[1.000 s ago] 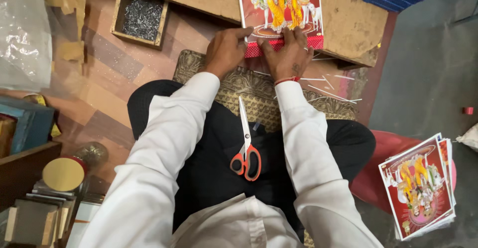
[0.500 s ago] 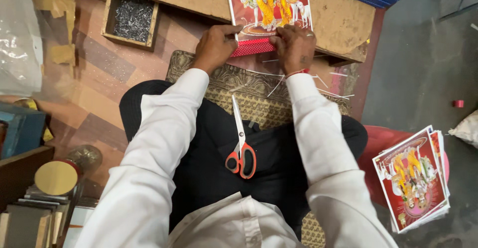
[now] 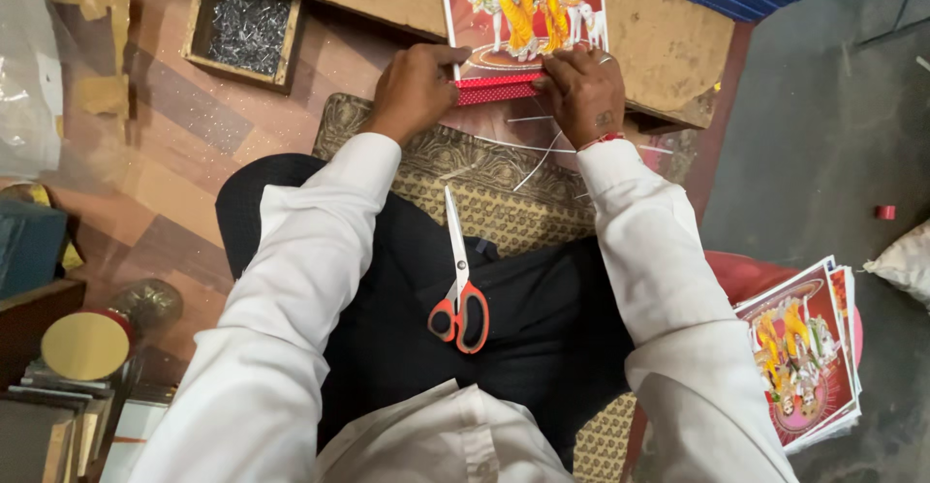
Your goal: The person assembles a religious card by cutting a clear plastic sheet and a red patterned border strip with scissors. They place the plastic sheet over a printed card, then attach the red border strip to the edges of the card and plastic assembly.
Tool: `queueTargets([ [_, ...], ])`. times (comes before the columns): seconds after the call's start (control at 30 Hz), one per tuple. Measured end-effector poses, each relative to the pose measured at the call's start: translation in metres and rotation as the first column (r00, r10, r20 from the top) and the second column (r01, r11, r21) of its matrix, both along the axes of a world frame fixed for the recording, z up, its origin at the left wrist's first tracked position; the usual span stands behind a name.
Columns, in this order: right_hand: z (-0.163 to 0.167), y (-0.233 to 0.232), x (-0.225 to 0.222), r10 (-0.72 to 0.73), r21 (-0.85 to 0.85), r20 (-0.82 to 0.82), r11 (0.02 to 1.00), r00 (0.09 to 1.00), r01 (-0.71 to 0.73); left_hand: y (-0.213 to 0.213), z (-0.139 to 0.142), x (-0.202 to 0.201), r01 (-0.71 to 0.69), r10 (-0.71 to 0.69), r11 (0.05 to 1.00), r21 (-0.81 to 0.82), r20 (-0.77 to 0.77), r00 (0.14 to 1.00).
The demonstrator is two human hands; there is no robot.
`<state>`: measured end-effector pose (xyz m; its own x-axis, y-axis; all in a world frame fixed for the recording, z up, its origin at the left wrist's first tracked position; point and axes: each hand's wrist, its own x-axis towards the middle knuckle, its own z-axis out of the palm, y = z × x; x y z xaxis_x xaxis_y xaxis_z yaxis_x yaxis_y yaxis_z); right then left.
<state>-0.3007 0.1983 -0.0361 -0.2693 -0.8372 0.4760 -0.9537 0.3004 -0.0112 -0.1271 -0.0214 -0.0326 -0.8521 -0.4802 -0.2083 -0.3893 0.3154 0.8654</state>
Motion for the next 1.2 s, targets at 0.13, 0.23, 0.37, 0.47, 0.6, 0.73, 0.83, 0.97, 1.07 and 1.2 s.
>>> queueTargets([
  [0.13,0.004,0.013,-0.019,0.032,0.034,-0.033,0.999,0.999,-0.031,0.000,0.004,0.000,-0.007,0.003,0.998,-0.057,-0.065,0.998],
  [0.23,0.014,0.029,-0.037,0.000,0.093,-0.031,0.996,1.000,0.003,0.000,0.007,0.000,-0.004,0.003,1.000,-0.025,-0.054,0.999],
  [0.37,0.024,0.038,-0.049,-0.128,0.233,0.017,0.965,0.992,0.120,-0.002,0.008,0.000,0.002,-0.002,1.000,0.017,0.020,1.000],
  [0.47,0.027,0.037,-0.015,-0.269,0.075,0.055,0.961,0.961,0.265,-0.002,0.005,-0.001,0.007,-0.008,0.998,0.062,0.021,1.000],
  [0.6,0.026,0.042,0.128,-0.189,0.178,0.710,0.980,0.679,0.086,-0.003,-0.002,-0.003,0.013,0.001,0.998,0.058,-0.220,0.975],
  [0.73,0.050,0.051,0.257,-0.283,0.465,0.578,0.885,0.765,-0.024,-0.006,-0.004,-0.003,-0.028,0.033,0.938,0.346,-0.008,0.999],
  [0.83,0.068,0.056,0.283,-0.398,0.507,0.539,0.857,0.742,0.091,-0.007,-0.001,-0.002,-0.002,0.017,0.923,0.385,-0.034,0.999],
  [0.97,0.071,0.064,0.295,-0.555,0.625,0.462,0.757,0.692,0.191,-0.007,0.000,0.000,-0.014,0.021,0.913,0.408,-0.011,1.000],
  [1.07,0.062,0.076,0.307,-0.431,0.443,0.466,0.869,0.772,0.218,-0.008,-0.003,-0.001,-0.001,0.024,0.903,0.431,-0.050,0.998],
  [1.2,0.049,0.077,0.318,-0.383,0.432,0.501,0.888,0.776,0.158,-0.010,-0.006,0.000,-0.021,0.027,0.896,0.443,-0.007,1.000],
])
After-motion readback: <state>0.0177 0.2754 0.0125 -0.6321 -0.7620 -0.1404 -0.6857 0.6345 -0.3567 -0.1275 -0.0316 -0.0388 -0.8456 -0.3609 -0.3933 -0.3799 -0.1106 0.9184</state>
